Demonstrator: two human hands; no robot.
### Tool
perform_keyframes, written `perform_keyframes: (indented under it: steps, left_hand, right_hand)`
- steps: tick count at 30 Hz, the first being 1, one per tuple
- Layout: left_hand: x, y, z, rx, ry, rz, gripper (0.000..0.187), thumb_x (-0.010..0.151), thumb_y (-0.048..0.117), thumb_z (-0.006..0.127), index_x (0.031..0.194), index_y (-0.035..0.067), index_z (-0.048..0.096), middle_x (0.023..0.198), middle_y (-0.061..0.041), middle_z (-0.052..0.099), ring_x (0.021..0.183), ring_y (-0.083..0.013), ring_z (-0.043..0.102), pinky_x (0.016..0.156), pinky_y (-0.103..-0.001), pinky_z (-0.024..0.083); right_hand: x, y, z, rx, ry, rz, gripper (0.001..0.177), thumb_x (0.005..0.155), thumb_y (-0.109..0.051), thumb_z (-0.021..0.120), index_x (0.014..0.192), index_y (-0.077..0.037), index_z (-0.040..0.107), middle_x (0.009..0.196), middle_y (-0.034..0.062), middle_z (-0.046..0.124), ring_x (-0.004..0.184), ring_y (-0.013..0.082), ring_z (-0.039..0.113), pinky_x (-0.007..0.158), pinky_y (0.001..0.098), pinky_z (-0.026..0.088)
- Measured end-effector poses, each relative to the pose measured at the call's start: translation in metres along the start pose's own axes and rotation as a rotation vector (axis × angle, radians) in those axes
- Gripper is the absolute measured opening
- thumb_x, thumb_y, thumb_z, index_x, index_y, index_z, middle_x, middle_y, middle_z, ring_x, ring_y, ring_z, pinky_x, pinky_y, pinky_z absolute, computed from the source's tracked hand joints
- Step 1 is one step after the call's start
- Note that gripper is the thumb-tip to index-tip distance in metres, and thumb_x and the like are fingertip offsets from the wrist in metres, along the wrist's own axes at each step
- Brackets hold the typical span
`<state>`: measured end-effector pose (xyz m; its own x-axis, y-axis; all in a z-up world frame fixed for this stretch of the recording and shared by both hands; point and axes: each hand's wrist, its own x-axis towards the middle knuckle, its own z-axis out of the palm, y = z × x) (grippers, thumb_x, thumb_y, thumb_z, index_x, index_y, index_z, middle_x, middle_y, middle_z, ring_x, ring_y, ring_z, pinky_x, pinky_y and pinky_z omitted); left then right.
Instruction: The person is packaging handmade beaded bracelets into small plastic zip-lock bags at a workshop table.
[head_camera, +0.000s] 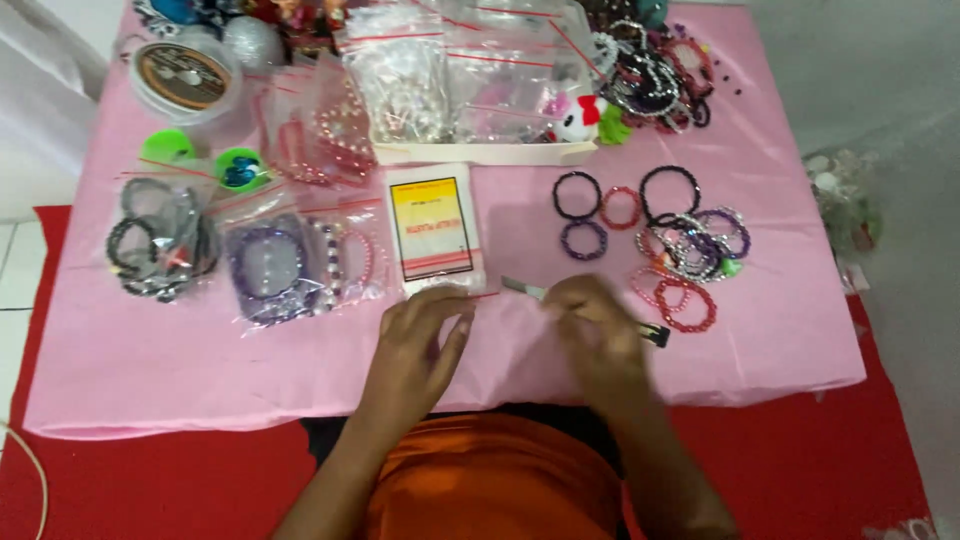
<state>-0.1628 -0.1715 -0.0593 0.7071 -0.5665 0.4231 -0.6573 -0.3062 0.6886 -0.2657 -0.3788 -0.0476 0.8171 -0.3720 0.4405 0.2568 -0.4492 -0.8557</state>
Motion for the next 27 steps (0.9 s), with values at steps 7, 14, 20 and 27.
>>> perform_keyframes:
  steps: [7, 14, 20, 27]
  left_hand:
    - [0.006, 0.007, -0.014, -0.115, 0.022, -0.035, 0.014, 0.098, 0.014, 0.064, 0.108, 0.012, 0.074, 0.109, -0.005, 0.074, 0.109, -0.0299, 0.070, 0.096, -0.045, 0.050]
    - [0.007, 0.008, -0.012, -0.176, 0.010, -0.039, 0.018, 0.102, 0.017, 0.056, 0.111, 0.008, 0.069, 0.115, -0.008, 0.069, 0.113, -0.0245, 0.067, 0.100, -0.039, 0.051]
    - [0.006, 0.007, -0.013, -0.160, 0.007, -0.038, 0.018, 0.102, 0.016, 0.056, 0.112, 0.008, 0.070, 0.116, -0.008, 0.069, 0.114, -0.0243, 0.067, 0.101, -0.039, 0.050]
    - [0.009, 0.007, -0.011, -0.171, 0.003, -0.003, 0.017, 0.102, 0.013, 0.056, 0.110, 0.005, 0.069, 0.115, -0.011, 0.069, 0.111, -0.0267, 0.068, 0.098, -0.039, 0.055]
  right_hand:
    - [0.030, -0.006, -0.120, -1.062, -0.086, 0.398, 0.053, 0.095, -0.034, 0.070, 0.135, -0.001, 0.061, 0.137, 0.0299, 0.051, 0.125, 0.0570, 0.046, 0.093, 0.0712, 0.044]
    - [0.043, 0.056, -0.133, -1.053, -0.091, 0.549, 0.052, 0.086, -0.026, 0.063, 0.134, -0.006, 0.058, 0.126, 0.0242, 0.058, 0.112, 0.0481, 0.051, 0.086, 0.0609, 0.045]
    - [0.076, 0.020, -0.132, -0.657, 0.017, 0.747, 0.020, 0.094, -0.011, 0.059, 0.113, -0.010, 0.064, 0.111, 0.0114, 0.071, 0.101, 0.0294, 0.065, 0.084, 0.0443, 0.047]
    - [0.080, 0.005, -0.157, -0.611, 0.161, 0.430, 0.017, 0.098, -0.012, 0.065, 0.115, -0.011, 0.065, 0.100, 0.0027, 0.068, 0.083, 0.0163, 0.060, 0.075, 0.0337, 0.045]
